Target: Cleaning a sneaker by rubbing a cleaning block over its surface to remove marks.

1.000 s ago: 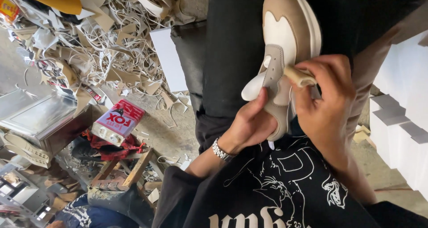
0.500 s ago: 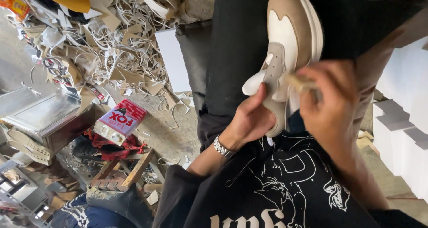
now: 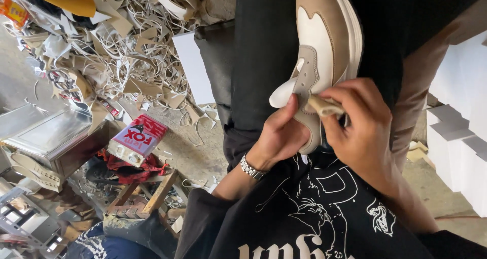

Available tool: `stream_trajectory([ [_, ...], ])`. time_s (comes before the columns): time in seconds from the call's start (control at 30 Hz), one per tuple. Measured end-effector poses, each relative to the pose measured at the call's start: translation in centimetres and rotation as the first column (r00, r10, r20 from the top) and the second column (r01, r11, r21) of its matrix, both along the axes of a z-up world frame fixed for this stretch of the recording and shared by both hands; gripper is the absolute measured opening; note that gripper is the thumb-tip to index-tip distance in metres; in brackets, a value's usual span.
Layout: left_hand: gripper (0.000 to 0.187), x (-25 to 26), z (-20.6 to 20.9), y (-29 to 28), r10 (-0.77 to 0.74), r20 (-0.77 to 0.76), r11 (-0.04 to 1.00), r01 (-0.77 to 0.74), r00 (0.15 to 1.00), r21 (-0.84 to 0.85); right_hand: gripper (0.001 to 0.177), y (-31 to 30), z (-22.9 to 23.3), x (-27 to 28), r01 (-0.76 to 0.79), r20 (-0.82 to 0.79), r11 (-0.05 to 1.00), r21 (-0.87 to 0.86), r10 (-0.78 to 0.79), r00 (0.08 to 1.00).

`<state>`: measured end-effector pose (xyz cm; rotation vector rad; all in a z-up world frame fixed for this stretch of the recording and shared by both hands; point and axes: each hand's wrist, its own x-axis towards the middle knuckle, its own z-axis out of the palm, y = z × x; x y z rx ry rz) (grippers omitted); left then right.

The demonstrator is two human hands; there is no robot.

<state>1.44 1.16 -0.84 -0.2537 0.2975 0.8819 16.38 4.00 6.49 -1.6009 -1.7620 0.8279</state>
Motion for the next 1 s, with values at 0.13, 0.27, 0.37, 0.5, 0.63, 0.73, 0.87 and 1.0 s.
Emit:
stream_trajectory([
  [0.13, 0.046, -0.3, 0.1, -0.1, -0.025, 0.044, 0.999, 0.027, 0.999, -0.024, 0.013, -0.9, -0.7, 0.1, -0.028, 0.083, 0.997, 0.073, 0.022, 0.996],
  [0.27, 0.044, 0.2, -0.2, 0.3, -0.001, 0.024, 1.000, 0.000, 1.000, 0.016, 0.018, -0.3, -1.2, 0.9, -0.042, 0.071, 0.996, 0.074, 0.037, 0.997],
  [0.37, 0.047, 0.5, 0.0, 0.0, -0.048, 0.079, 0.999, 0.050, 0.996, -0.018, 0.036, 1.0, -1.7, 1.2, 0.042, 0.139, 0.988, 0.151, -0.063, 0.988],
  [0.5, 0.048, 0.4, 2.7, 2.9, 0.038, -0.047, 0.997, -0.035, 0.998, 0.072, 0.010, -0.7, -2.5, 0.2, 0.078, 0.039, 0.982, 0.171, -0.086, 0.996],
  [0.63, 0.049, 0.6, 1.5, 1.9, 0.025, -0.049, 0.999, -0.023, 0.998, 0.048, 0.009, 0.5, -2.6, 0.9, 0.055, 0.080, 0.977, 0.207, -0.073, 0.994],
  [0.73, 0.049, 0.5, 0.7, 1.6, 0.033, -0.039, 0.998, -0.031, 0.999, 0.054, 0.012, -0.7, -2.9, 0.5, 0.036, 0.078, 0.980, 0.193, -0.052, 0.996],
  [0.87, 0.075, 0.3, 2.3, 2.6, -0.169, -0.132, 0.955, 0.129, 0.977, -0.267, 0.013, 3.2, -2.2, 2.3, -0.005, 0.154, 0.974, 0.224, -0.030, 0.988],
  [1.0, 0.065, -0.3, 1.0, 1.0, -0.074, -0.017, 0.985, 0.070, 0.997, -0.155, 0.015, 4.4, -0.1, 4.0, 0.111, 0.031, 0.979, 0.171, -0.118, 0.992],
])
